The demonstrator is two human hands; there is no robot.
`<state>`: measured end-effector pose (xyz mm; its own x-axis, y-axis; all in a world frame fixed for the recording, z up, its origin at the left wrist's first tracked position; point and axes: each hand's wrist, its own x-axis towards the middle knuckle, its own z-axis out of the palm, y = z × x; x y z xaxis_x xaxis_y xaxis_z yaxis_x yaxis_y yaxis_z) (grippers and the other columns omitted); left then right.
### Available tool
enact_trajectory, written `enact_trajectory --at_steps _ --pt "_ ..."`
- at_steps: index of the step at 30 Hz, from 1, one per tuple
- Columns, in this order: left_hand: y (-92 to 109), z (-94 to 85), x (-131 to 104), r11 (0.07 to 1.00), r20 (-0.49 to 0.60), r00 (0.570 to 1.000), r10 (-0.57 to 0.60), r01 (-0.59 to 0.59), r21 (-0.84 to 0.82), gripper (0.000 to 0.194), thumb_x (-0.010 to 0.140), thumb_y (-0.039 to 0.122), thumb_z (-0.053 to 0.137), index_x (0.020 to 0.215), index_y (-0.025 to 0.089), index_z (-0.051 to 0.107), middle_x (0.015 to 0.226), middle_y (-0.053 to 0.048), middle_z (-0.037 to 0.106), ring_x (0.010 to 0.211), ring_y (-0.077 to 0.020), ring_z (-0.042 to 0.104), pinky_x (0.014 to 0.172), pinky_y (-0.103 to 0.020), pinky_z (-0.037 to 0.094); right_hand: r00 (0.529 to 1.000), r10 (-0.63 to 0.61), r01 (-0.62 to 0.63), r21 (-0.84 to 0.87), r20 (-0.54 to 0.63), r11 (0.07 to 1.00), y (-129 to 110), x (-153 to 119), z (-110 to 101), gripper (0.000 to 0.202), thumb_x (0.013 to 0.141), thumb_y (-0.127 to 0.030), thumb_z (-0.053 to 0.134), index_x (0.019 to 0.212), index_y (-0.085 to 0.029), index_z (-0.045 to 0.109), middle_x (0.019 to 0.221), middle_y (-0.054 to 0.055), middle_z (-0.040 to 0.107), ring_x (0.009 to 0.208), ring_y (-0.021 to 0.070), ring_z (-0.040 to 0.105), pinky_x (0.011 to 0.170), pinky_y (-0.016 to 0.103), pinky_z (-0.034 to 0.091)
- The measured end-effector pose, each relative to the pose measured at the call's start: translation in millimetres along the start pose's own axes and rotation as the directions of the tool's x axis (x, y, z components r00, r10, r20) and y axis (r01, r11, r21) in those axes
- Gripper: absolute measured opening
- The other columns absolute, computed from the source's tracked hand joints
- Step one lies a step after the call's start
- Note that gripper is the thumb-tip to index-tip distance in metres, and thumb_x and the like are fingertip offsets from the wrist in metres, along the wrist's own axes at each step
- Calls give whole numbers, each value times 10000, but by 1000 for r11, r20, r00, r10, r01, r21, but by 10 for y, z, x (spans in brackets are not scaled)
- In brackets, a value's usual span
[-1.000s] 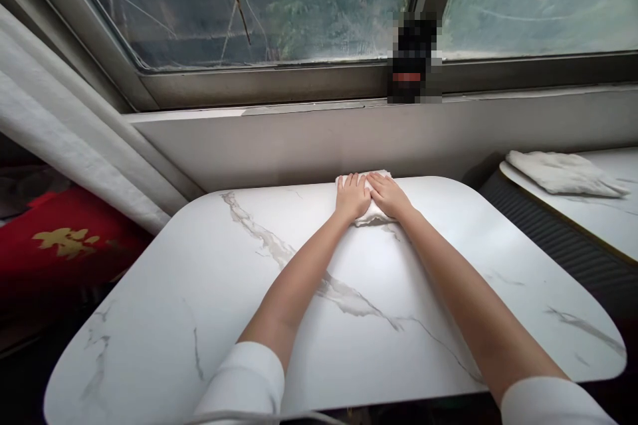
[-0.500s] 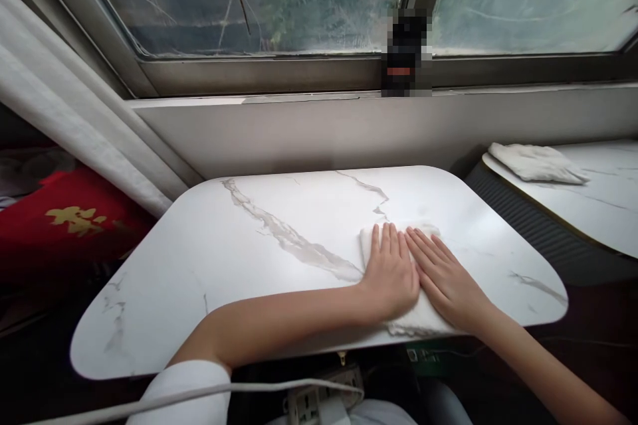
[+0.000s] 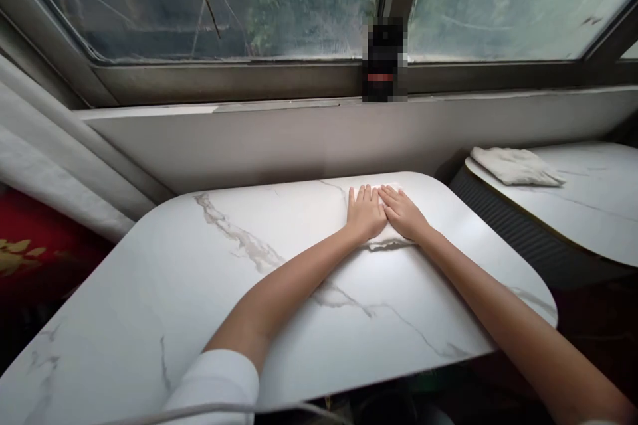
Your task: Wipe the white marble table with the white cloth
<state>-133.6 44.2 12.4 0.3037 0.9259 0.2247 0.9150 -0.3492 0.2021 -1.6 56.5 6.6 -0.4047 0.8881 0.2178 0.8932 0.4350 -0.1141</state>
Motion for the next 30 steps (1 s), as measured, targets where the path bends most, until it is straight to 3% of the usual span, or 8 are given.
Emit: enact_trajectory --at_steps 3,7,11,14,17,20,26,30 --pt "-115 82 412 999 -24 998 -50 51 17 528 947 284 235 1413 64 352 1479 -136 347 1383 -226 263 1149 -453 104 1000 -19 19 7 -10 1000 201 444 54 545 883 -201 259 1385 -63 419 1462 132 377 1366 214 310 1129 433 226" --pt "-129 165 691 993 -73 992 -99 103 55 513 950 268 245 1396 52 376 1462 -151 373 1374 -243 283 1144 -461 110 998 -30 31 17 -53 999 407 710 143 533 880 -186 260 1369 -94 451 1445 111 415 1355 201 334 1126 424 235" --pt "-70 205 712 989 -110 987 -118 127 78 502 952 256 261 1382 30 388 1447 -165 392 1366 -237 301 1147 -410 122 994 -59 60 12 -91 998 483 711 181 534 867 -163 279 1366 -98 456 1444 112 414 1349 220 346 1113 442 267" --pt "27 191 587 990 -120 985 -124 131 54 500 955 250 256 1374 16 394 1449 -175 384 1369 -239 294 1147 -395 132 993 -77 78 0 -91 997 478 575 152 536 868 -158 273 1369 -67 444 1443 134 411 1351 225 341 1110 442 274" --pt "232 154 334 989 -104 984 -147 150 18 505 957 255 256 1379 8 382 1454 -188 371 1377 -255 275 1152 -424 128 987 -142 141 -16 -73 990 494 260 87 535 880 -158 253 1375 -64 433 1444 143 406 1356 214 330 1113 442 271" --pt "532 116 -12 993 -58 991 -118 118 -14 526 957 268 249 1399 2 349 1471 -179 343 1393 -272 234 1158 -460 106 975 -207 206 -28 -79 978 557 -258 6 530 918 -195 219 1416 -107 380 1459 127 387 1363 208 314 1108 457 286" --pt "1155 14 -728 987 18 991 132 -129 -91 569 960 277 214 1410 -62 295 1496 -203 271 1414 -280 137 1172 -411 92 971 -206 200 -60 -124 978 582 -1527 -228 564 954 -257 191 1508 -232 85 1515 69 292 1380 226 271 1096 514 301" --pt "1420 -25 -1000 963 50 967 251 -244 -112 590 955 312 239 1419 -50 288 1500 -202 263 1412 -286 145 1172 -406 109 979 -125 119 -45 -159 992 542 -2064 -347 584 942 -270 210 1503 -317 53 1536 4 240 1370 238 295 1091 513 317"
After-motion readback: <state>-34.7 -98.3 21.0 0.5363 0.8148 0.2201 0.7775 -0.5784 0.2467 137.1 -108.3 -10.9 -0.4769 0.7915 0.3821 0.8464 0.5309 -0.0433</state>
